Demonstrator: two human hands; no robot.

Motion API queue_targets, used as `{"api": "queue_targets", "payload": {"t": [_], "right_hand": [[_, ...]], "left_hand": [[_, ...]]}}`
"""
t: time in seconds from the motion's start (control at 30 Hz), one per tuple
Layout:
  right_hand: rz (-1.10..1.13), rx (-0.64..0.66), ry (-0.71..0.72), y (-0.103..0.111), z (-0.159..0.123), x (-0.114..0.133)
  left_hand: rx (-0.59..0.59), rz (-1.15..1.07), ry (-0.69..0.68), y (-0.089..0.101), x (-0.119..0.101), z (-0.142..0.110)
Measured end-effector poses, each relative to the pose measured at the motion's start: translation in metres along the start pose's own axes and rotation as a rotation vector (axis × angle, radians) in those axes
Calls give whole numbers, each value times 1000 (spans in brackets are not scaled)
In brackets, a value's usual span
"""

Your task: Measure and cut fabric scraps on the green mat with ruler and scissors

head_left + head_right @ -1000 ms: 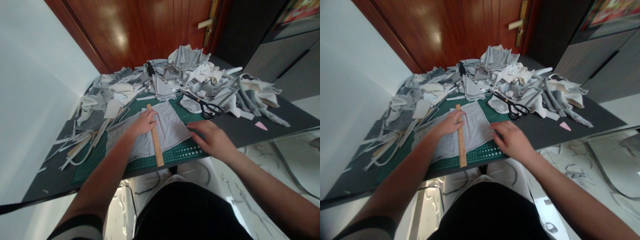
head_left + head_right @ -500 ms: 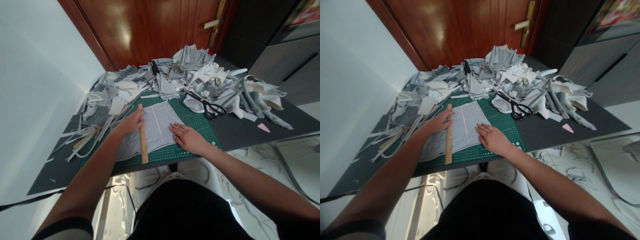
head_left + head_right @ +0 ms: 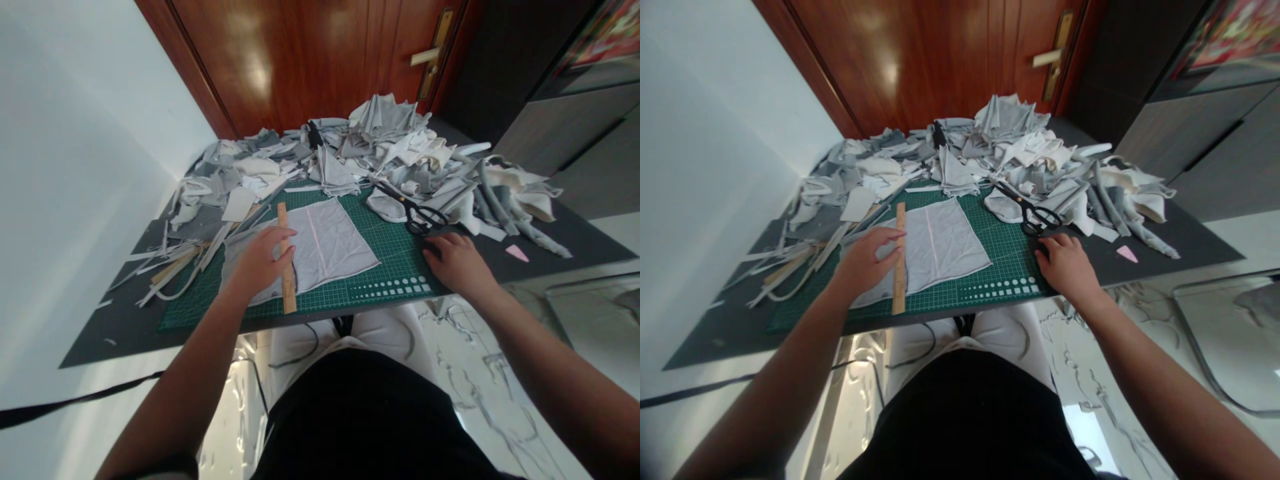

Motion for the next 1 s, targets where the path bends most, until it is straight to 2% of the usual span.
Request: {"api": "queue_targets", "payload": {"t": [0.1, 0.27, 0.43, 0.53, 0.63, 0.73, 0.83, 0.93, 1.0], "right_hand": [[12, -1, -7, -1, 8, 7], [40, 44, 49, -2, 20, 38], [-69, -27, -15, 3, 38, 38], [-121, 118, 16, -8, 55, 37], [-161, 273, -22, -16, 68, 31], [-187, 322, -55, -13, 69, 29], [-204, 277, -76, -4, 61, 26], [-210, 86, -62, 18, 55, 24], [-179, 10, -36, 29, 53, 24]], "left_hand": [[-114, -27, 91, 12, -4, -9], [-232, -53, 161, 21, -2, -18], [-290, -48, 187, 24, -3, -26], [-301, -43, 216, 23, -3, -33], [-313, -45, 215, 23, -4, -38], [-319, -49, 203, 24, -5, -42], [-317, -56, 195, 25, -5, -45], [-314, -74, 222, 24, -2, -47], [-314, -79, 238, 23, -1, -47]]}}
Point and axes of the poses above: each hand's wrist, its own z-axis towards the middle knuckle, its own y-axis out of the back of the hand, x = y × z, the point moved 10 cm from there along z, towards the middle knuckle, and after that the axes turned 10 degrees about -y, right-handed, at the moved point
